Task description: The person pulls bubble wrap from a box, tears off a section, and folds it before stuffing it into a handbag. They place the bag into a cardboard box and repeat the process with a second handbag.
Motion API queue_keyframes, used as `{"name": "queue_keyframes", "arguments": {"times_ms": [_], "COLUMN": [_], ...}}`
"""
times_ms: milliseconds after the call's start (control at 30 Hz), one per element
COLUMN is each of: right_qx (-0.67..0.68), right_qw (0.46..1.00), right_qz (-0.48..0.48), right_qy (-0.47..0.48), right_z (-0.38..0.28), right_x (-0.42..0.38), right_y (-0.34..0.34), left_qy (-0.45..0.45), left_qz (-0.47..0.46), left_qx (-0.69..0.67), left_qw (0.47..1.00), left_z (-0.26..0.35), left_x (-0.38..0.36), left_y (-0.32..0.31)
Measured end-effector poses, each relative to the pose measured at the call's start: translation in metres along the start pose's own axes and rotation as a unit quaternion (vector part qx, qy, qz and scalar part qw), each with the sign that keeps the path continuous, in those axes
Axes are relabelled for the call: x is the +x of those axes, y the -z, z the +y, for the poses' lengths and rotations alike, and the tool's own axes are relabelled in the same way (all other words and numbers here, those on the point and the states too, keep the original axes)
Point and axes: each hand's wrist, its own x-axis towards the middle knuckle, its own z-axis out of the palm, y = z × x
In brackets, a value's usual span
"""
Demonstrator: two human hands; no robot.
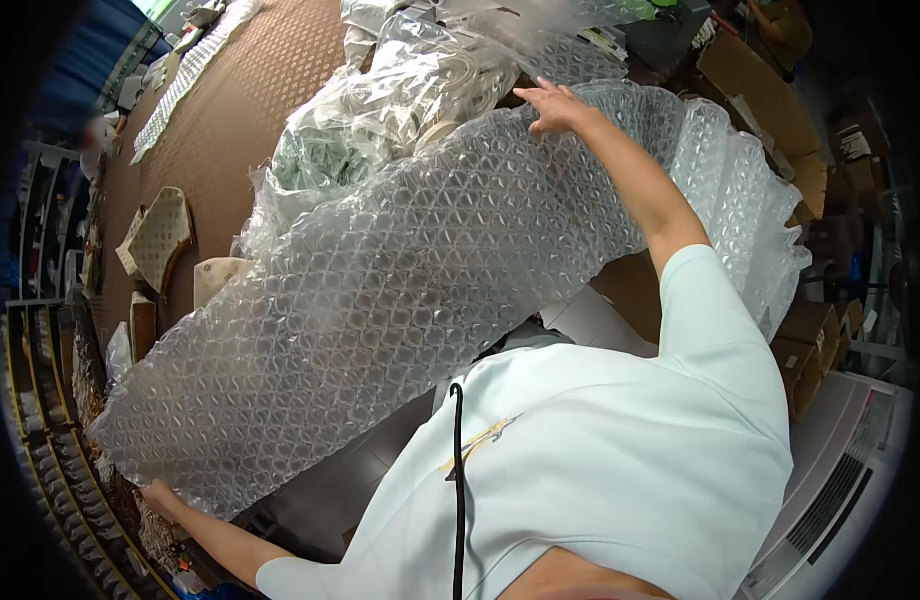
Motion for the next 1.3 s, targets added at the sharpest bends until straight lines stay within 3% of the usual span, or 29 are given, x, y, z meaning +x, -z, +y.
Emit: {"name": "queue_keyframes", "arguments": {"times_ms": [33,100,133,167,200,233,300,333,400,433,467,533,600,667,700,800,867,933,967,1033,1200,1300], "right_qx": [-0.022,-0.041,-0.048,-0.052,-0.017,-0.017,0.04,0.04,0.077,0.077,0.106,0.18,0.167,0.162,0.162,0.241,0.214,0.233,0.251,0.273,0.285,0.242], "right_qw": [0.996,0.999,0.995,0.985,0.996,0.996,0.995,0.995,0.995,0.995,0.991,0.977,0.977,0.969,0.969,0.952,0.964,0.96,0.955,0.947,0.942,0.948], "right_qz": [-0.078,-0.019,-0.087,-0.162,-0.088,-0.088,-0.096,-0.096,-0.05,-0.055,-0.048,-0.023,0.01,0.051,0.055,0.069,-0.014,-0.047,-0.082,-0.099,-0.084,-0.108], "right_qy": [-0.027,-0.025,-0.023,-0.02,0.015,0.015,-0.001,-0.002,0.041,0.04,0.068,0.113,0.135,0.181,0.176,0.176,0.156,0.145,0.137,0.136,0.156,0.177], "right_z": [-0.004,0.0,-0.003,-0.005,0.001,0.0,-0.002,-0.005,-0.014,-0.017,-0.019,-0.022,-0.019,-0.015,-0.015,-0.014,-0.011,-0.014,-0.015,-0.011,-0.011,-0.002], "right_x": [0.002,0.004,0.012,0.019,0.016,0.01,-0.004,-0.015,-0.046,-0.056,-0.065,-0.083,-0.092,-0.101,-0.11,-0.128,-0.13,-0.137,-0.137,-0.133,-0.136,-0.13], "right_y": [0.004,-0.005,0.002,0.007,-0.007,-0.001,0.01,0.021,0.049,0.06,0.071,0.088,0.092,0.089,0.09,0.088,0.086,0.083,0.082,0.071,0.068,0.066], "left_qy": [0.0,0.007,0.015,-0.011,-0.035,-0.158,-0.361,-0.401,-0.643,-0.72,-0.774,-0.834,-0.826,-0.848,-0.853,-0.844,-0.833,-0.863,-0.861,-0.904,-0.895,-0.901], "left_qz": [0.017,0.02,0.023,0.103,0.184,0.273,0.458,0.236,0.282,0.214,0.089,-0.007,-0.063,-0.219,-0.24,-0.281,-0.312,-0.26,-0.258,-0.145,-0.113,-0.11], "left_qx": [-0.007,-0.008,0.001,0.017,0.029,0.012,-0.017,-0.146,-0.192,-0.306,-0.276,-0.254,-0.346,-0.181,-0.132,-0.066,-0.074,-0.14,-0.144,-0.14,-0.18,-0.197], "left_qw": [1.0,1.0,1.0,0.995,0.982,0.949,0.812,0.873,0.686,0.585,0.562,0.49,0.441,0.448,0.445,0.452,0.45,0.409,0.413,0.377,0.392,0.371], "left_z": [-0.001,0.002,0.013,0.032,0.049,0.068,0.134,0.174,0.238,0.263,0.276,0.293,0.31,0.324,0.332,0.335,0.332,0.325,0.325,0.323,0.322,0.329], "left_x": [-0.001,-0.014,-0.027,-0.042,-0.055,-0.058,-0.097,-0.164,-0.287,-0.363,-0.439,-0.555,-0.62,-0.637,-0.636,-0.635,-0.639,-0.64,-0.642,-0.641,-0.642,-0.646], "left_y": [-0.004,-0.01,-0.012,-0.012,-0.008,-0.009,-0.008,0.017,0.028,0.027,0.035,0.049,0.045,0.059,0.059,0.058,0.055,0.049,0.044,0.034,0.018,0.016]}}
